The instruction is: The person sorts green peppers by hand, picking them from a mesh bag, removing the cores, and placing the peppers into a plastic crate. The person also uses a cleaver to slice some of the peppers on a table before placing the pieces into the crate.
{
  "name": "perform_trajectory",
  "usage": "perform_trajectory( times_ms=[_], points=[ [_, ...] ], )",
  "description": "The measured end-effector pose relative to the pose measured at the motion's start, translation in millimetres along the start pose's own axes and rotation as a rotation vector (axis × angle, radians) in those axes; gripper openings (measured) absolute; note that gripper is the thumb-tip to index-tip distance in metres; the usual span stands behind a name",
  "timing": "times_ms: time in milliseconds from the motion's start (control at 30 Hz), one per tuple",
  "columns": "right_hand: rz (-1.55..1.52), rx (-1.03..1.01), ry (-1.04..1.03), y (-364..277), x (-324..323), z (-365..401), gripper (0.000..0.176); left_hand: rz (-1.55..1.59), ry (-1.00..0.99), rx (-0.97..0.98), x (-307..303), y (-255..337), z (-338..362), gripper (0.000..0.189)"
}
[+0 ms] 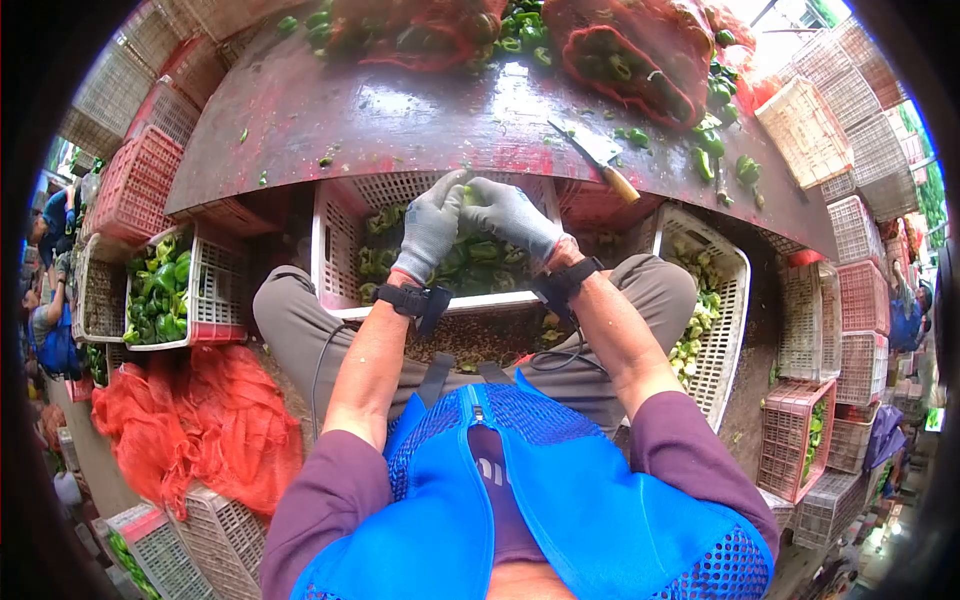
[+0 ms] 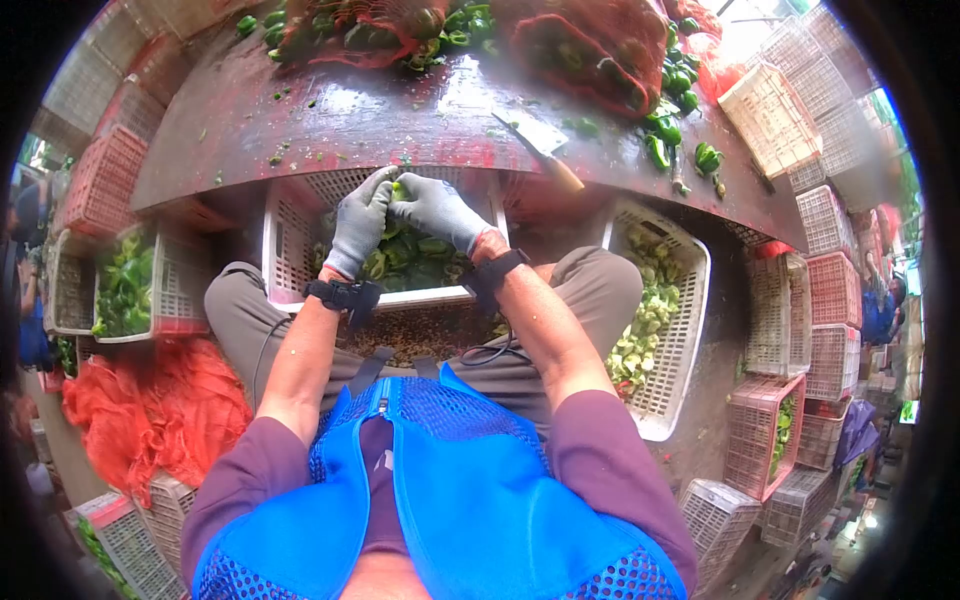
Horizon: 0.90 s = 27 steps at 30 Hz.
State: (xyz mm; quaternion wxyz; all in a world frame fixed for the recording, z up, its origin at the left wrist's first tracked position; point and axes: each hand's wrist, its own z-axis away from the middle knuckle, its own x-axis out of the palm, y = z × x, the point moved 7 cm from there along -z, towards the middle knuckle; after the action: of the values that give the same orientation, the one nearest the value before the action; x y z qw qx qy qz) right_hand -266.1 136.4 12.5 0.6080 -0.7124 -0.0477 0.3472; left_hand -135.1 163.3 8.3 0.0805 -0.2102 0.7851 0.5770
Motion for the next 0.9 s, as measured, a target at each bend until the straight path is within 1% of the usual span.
perform_trajectory(
  times_ms=[33, 67, 100, 133, 167, 233, 267, 300, 367, 433, 467, 500, 533, 567, 633, 700, 767, 800, 833, 900],
  points=[
    [0.055, -0.009, 0.029, -1.8, -1.3, -1.0, 0.032, -0.075, -0.007, -0.031, 2.0, -3.0, 1.4, 0.027],
    [0.218, 0.042, 0.061, 0.9, 0.8, 1.7, 0.028, -0.149, -0.012, -0.059, 3.7, -6.1, 3.5, 0.026],
    [0.361, 0.028, 0.093, -1.1, 2.7, 0.9, 0.023, -0.221, -0.018, -0.091, 6.1, -6.1, 4.8, 0.025],
    [0.398, 0.032, 0.146, -1.8, 5.1, 1.2, 0.022, -0.175, 0.071, -0.107, 4.8, -4.9, 6.0, 0.021],
    [0.435, 0.033, 0.2, -3.5, 8.0, 0.0, 0.021, -0.194, 0.093, -0.135, 6.4, -4.7, 7.2, 0.02],
    [0.41, 0.189, 0.354, 23.2, 5.6, -16.3, 0.022, -0.234, 0.143, -0.191, 9.4, -4.7, 9.8, 0.019],
    [0.395, 0.265, 0.434, 40.2, 4.2, -18.4, 0.022, -0.249, 0.167, 0.004, 18.2, 9.9, 18.2, 0.018],
    [0.306, 0.266, 0.428, 53.6, 3.6, -20.6, 0.024, -0.311, 0.169, -0.021, 24.5, 14.2, 21.3, 0.018],
    [0.301, 0.141, 0.388, 46.8, 4.4, -14.8, 0.025, -0.163, 0.188, -0.209, 9.1, -9.8, 17.9, 0.02],
    [0.352, 0.214, 0.466, 36.3, -34.9, 1.7, 0.027, -0.29, 0.175, -0.145, -5.3, -43.3, 3.9, 0.023],
    [0.379, 0.251, 0.521, 28.8, -60.2, 12.0, 0.028, -0.338, 0.089, -0.177, -10.9, -49.3, -1.8, 0.026],
    [0.49, 0.196, 0.526, 20.8, -84.3, 22.1, 0.028, -0.402, 0.046, -0.15, -14.9, -58.0, -5.9, 0.027],
    [0.628, 0.234, 0.457, 23.7, -109.0, 30.0, 0.027, -0.459, 0.006, -0.197, -17.5, -59.8, -5.2, 0.028],
    [0.761, 0.278, 0.379, 29.1, -132.6, 41.0, 0.027, -0.476, -0.004, -0.184, -15.4, -70.3, -4.7, 0.029],
    [0.919, 0.337, 0.385, 36.6, -183.4, 70.5, 0.026, -0.548, -0.125, -0.229, 1.3, -86.6, -0.7, 0.032],
    [0.995, 0.646, 0.202, 75.1, -229.9, 95.5, 0.029, -0.583, -0.315, -0.295, 26.6, -94.3, 9.5, 0.038],
    [1.132, 0.661, 0.086, 100.7, -252.7, 111.9, 0.039, -0.537, -0.376, -0.177, 50.0, -103.6, 23.9, 0.045],
    [1.075, 0.723, 0.058, 104.5, -261.7, 110.0, 0.051, -0.519, -0.454, -0.221, 61.0, -111.7, 29.4, 0.048],
    [1.009, 0.67, 0.091, 110.1, -269.2, 97.6, 0.053, -0.474, -0.489, -0.22, 68.8, -110.7, 31.1, 0.048],
    [0.875, 0.564, 0.155, 129.7, -286.8, 61.4, 0.056, -0.374, -0.532, -0.306, 79.4, -107.9, 36.4, 0.047]
  ],
)
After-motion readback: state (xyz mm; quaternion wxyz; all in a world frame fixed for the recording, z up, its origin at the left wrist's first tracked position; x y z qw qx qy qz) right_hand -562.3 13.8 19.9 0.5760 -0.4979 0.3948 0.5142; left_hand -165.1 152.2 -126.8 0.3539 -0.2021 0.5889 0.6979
